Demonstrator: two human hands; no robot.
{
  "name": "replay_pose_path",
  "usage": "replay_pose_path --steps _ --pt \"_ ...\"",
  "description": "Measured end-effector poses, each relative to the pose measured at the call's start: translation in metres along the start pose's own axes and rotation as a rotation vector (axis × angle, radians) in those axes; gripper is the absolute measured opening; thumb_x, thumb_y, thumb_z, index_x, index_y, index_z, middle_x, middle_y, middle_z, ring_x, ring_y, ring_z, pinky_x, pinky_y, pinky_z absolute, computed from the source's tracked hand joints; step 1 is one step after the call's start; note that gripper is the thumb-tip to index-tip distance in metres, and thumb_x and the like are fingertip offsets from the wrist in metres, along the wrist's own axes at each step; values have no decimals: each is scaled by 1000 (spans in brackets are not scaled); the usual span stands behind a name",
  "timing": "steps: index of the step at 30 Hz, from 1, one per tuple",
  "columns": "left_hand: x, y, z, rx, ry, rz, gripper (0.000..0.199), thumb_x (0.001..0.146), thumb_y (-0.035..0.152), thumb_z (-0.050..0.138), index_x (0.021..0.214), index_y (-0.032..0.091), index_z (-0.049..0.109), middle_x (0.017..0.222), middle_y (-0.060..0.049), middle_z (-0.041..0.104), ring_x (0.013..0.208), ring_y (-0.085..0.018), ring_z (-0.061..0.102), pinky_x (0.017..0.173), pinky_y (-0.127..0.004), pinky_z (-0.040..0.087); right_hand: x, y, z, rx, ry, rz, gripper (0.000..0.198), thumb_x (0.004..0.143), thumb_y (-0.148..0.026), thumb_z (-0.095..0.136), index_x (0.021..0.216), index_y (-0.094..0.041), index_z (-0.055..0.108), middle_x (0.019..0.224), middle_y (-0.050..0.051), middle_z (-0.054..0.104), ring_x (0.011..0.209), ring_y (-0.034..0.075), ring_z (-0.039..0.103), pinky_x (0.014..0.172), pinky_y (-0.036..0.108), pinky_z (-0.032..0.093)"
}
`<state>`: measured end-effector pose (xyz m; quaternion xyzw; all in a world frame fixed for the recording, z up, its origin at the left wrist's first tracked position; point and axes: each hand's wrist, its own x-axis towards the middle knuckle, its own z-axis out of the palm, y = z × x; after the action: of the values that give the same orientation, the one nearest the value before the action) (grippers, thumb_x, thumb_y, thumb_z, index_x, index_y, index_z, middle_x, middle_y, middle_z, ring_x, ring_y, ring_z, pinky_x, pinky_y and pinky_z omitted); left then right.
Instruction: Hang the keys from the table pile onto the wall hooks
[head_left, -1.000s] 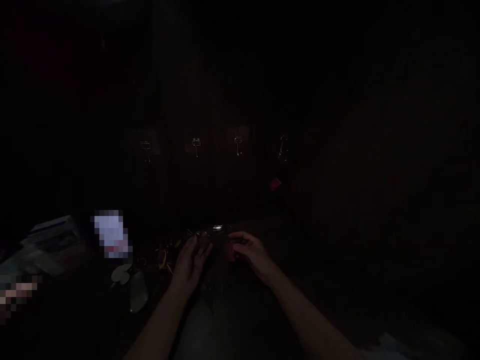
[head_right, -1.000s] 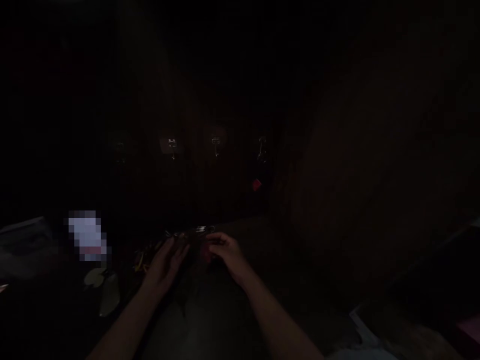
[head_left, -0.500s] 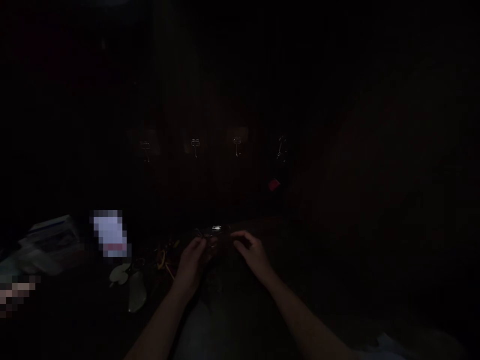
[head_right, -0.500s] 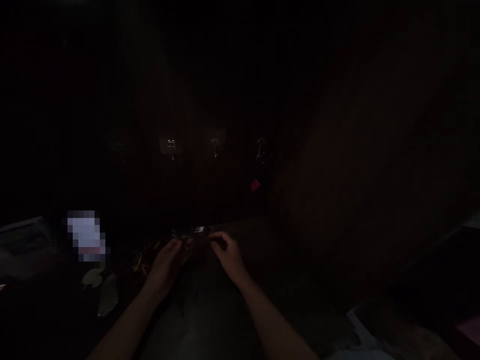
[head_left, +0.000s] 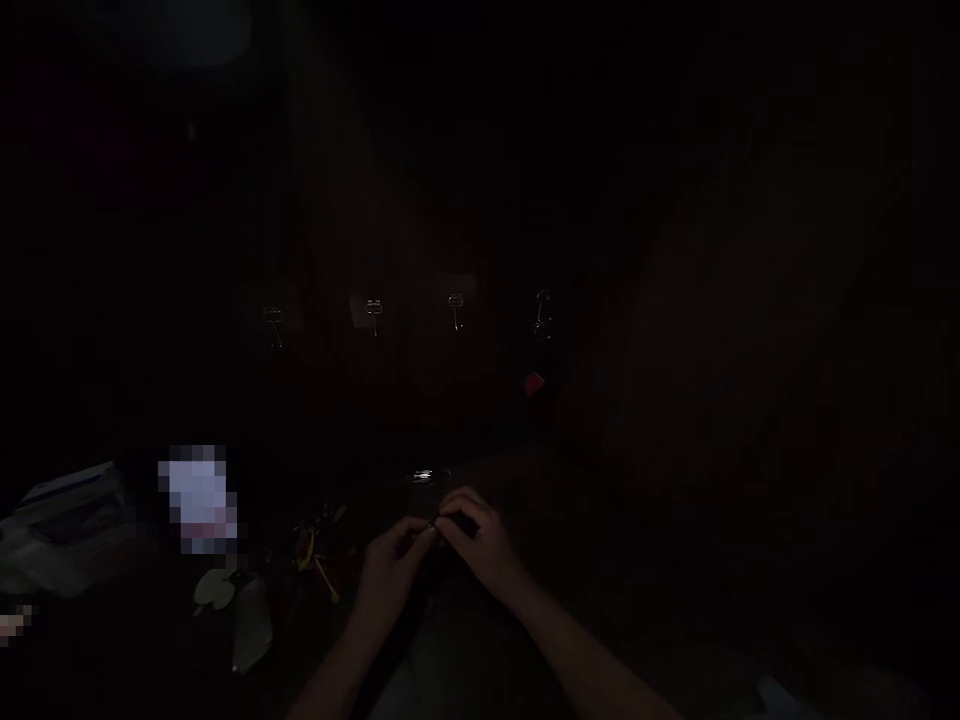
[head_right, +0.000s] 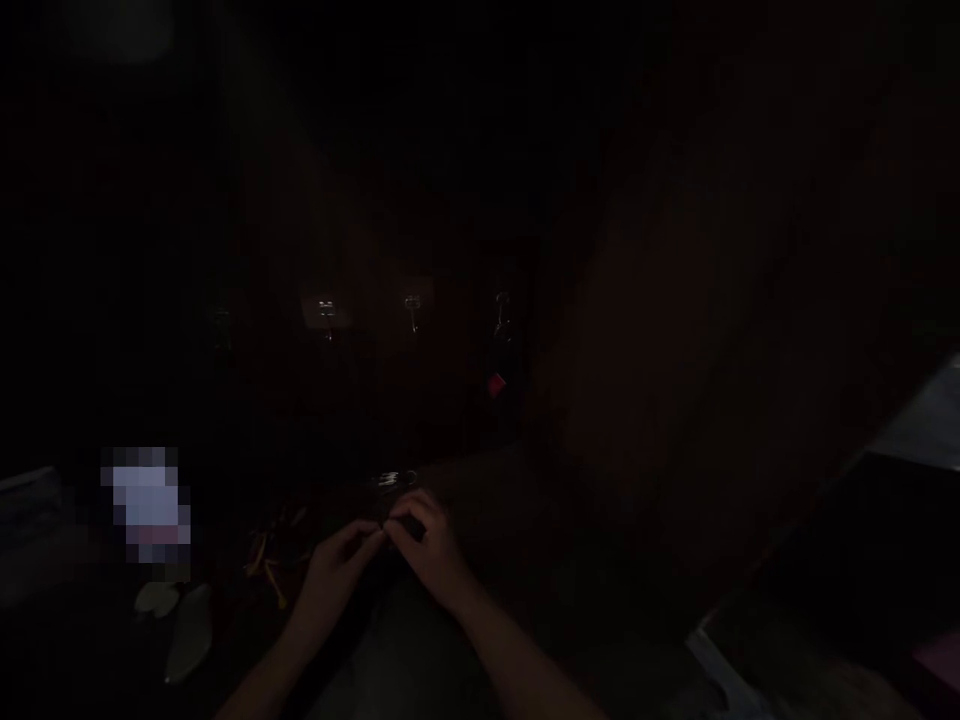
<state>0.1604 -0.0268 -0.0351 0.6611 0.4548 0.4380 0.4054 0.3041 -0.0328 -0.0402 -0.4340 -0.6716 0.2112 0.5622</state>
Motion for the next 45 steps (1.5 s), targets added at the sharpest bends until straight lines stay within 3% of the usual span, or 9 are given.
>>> replay_pose_path --steps 3,7,12,15,20,25,33,45 --pt "-1 0 -1 30 16 22 27 74 44 54 80 21 67 80 -1 69 80 -19 62 74 -27 47 1 0 -2 18 41 20 6 76 -25 57 74 -21 59 81 2 60 81 15 56 75 27 44" --pt "-2 0 -6 52 74 28 31 76 45 51 94 24 65 99 -2 68 97 -21 60 86 -32 46 8 0 -12 128 193 199 14 77 -34 55 77 -20 57 73 0 60 70 13 56 65 24 45" --pt "0 -3 -13 73 119 -12 29 75 45 54 93 26 65 98 -1 68 95 -23 61 86 -32 46 27 -3 -37 326 304 333 22 75 -42 56 78 -20 52 63 -1 59 60 13 56 55 23 43" --pt "1 -2 -13 52 153 -54 26 73 44 56 90 27 66 91 -1 70 92 -24 62 84 -32 47 46 -10 -59 385 368 321 22 73 -41 59 76 -21 51 62 -1 60 61 14 58 58 24 45" --pt "0 2 -11 38 169 -54 24 70 42 59 87 27 67 87 -1 71 87 -23 64 82 -32 48 89 -20 -102 449 587 224 23 67 -40 62 73 -21 52 61 -4 56 57 10 55 56 23 47" --pt "-1 9 -12 51 134 -67 23 74 42 55 88 28 67 93 0 70 93 -23 62 87 -32 46 131 -29 -137 359 710 135 21 68 -38 60 75 -20 52 61 -5 56 46 6 47 45 19 38" --pt "-1 6 -12 48 144 -59 24 74 41 54 89 28 66 90 -1 69 92 -23 62 85 -32 46 165 -27 -154 260 639 86 19 66 -36 59 70 -18 55 60 -4 56 41 3 40 40 19 28" --pt "5 0 -19 -34 282 -91 31 70 44 58 94 25 63 89 -3 70 89 -23 64 79 -33 48 160 -4 -154 235 606 203 32 63 -44 62 82 -22 49 61 -6 59 41 7 47 41 19 33"
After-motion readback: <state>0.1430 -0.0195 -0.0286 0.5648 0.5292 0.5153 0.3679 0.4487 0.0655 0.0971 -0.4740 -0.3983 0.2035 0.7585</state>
